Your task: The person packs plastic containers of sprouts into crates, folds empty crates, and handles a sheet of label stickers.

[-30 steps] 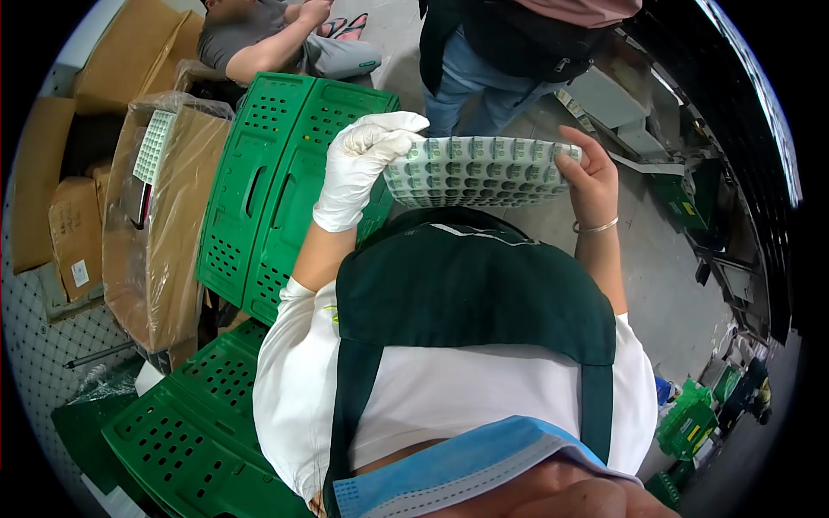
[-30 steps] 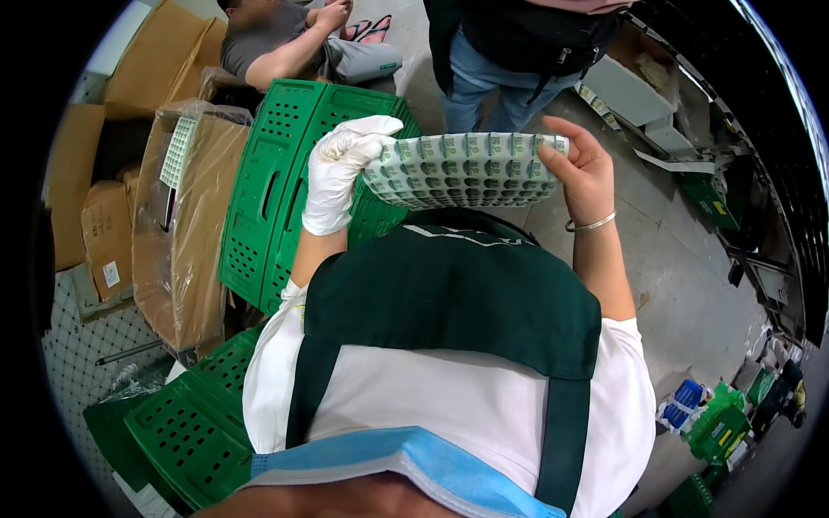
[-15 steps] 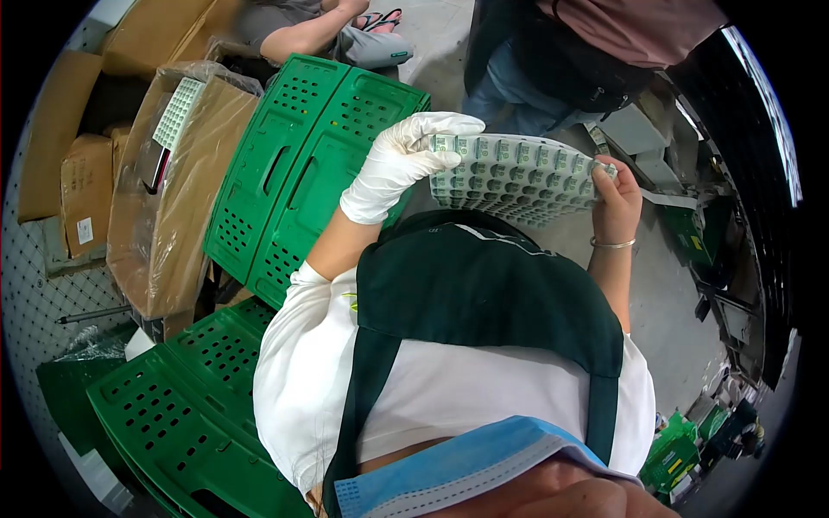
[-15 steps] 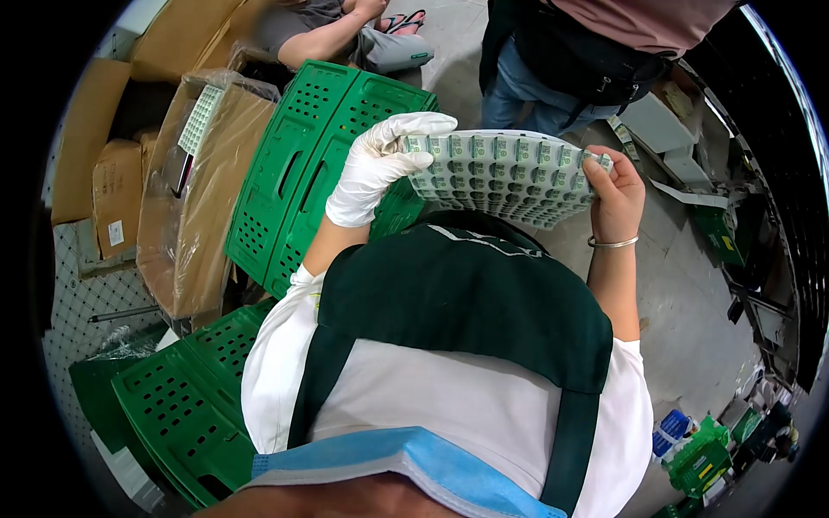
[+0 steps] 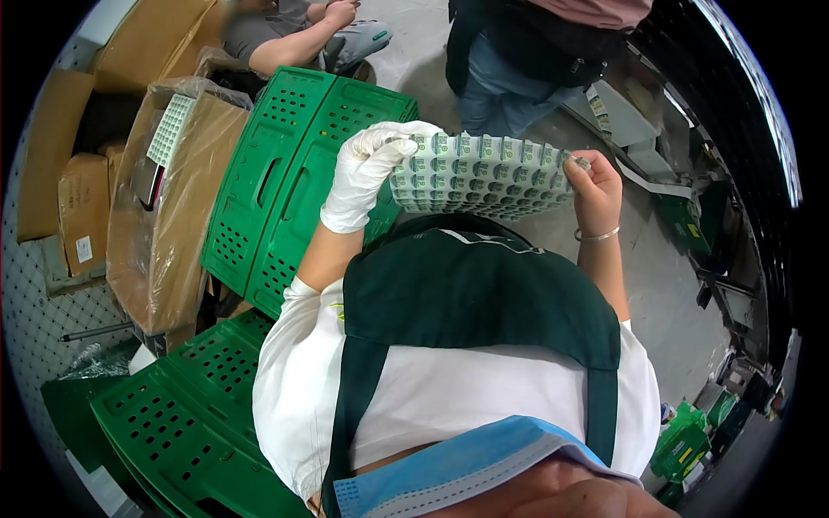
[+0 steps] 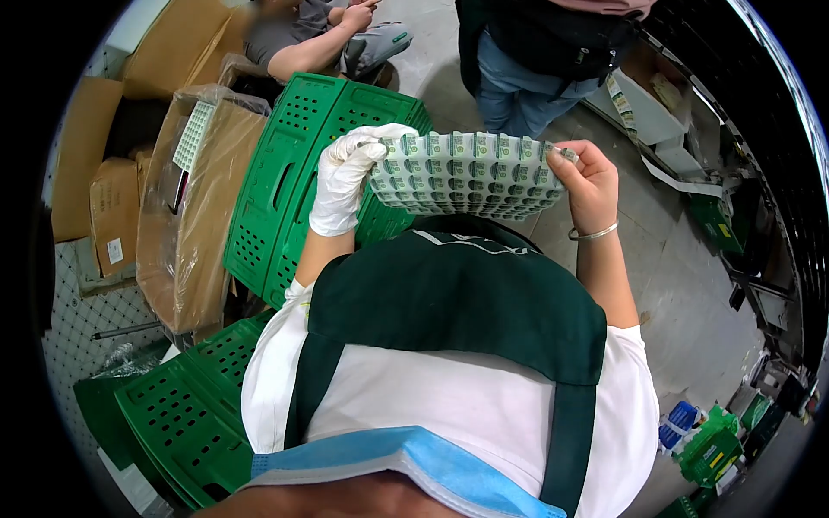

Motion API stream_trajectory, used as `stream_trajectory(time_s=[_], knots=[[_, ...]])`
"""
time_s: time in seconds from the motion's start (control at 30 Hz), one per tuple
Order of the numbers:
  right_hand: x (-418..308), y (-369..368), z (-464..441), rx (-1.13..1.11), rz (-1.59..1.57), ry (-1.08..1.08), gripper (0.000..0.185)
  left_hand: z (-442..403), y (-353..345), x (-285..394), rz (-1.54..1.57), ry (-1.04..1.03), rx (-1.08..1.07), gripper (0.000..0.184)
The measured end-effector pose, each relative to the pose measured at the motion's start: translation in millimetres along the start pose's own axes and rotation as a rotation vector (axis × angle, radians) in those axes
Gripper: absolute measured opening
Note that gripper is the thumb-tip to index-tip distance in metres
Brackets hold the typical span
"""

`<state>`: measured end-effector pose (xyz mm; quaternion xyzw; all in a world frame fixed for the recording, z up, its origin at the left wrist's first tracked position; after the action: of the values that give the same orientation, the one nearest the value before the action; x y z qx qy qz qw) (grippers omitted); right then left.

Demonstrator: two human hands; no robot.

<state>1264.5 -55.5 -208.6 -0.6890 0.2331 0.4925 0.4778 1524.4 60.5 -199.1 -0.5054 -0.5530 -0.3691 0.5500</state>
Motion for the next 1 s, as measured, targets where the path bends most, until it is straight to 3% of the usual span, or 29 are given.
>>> stream_trajectory(time_s=[0.13,0.17,0.27,0.43,0.6,0.67,0.77,0.87,1.0], knots=[[-0.4,-1.1,-0.5,-0.009,-0.061,-0.006,0.009,-1.1,-17.6,2.7,0.106,-0.006,-0.062,0.028],[0.2,-1.2,-1.2,-0.022,-0.054,0.005,0.009,-0.1,-21.0,5.7,0.096,0.121,-0.044,0.028],[-1.0,-5.8,0.8,-0.026,-0.056,-0.001,0.009,4.4,-7.4,-9.0,0.053,0.164,-0.027,0.024],[-1.3,-4.2,4.2,-0.062,0.050,0.007,0.009,8.2,-4.5,0.4,-0.078,0.119,0.090,0.009],[-2.9,-8.9,6.1,-0.068,0.127,0.019,0.009,8.2,6.6,-6.3,-0.202,0.039,0.101,0.010],[-2.8,-7.7,4.9,-0.075,0.153,0.054,0.008,4.5,-4.2,1.4,-0.044,0.095,0.120,0.012],[-1.7,-6.4,2.9,-0.058,0.142,0.028,0.009,-2.6,-26.7,18.9,-0.006,0.049,0.126,0.016],[-2.5,-10.9,3.7,-0.047,0.160,0.022,0.008,-1.2,-3.2,-1.3,-0.063,0.042,0.031,0.025],[-7.4,-14.8,4.0,-0.104,0.258,0.069,0.008,6.8,2.2,4.1,-0.171,-0.020,0.162,0.018]])
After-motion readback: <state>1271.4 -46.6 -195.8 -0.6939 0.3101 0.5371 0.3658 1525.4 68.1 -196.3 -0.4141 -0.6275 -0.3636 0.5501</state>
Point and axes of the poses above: each hand's wrist, its own z-axis away from the middle knuckle, its own y-axis out of the back of the hand, x = y × z, the point moved 1 cm from there along -z, towards the middle knuckle, and after that the axes turned 14 degrees about -z, right-handed, at the moved point
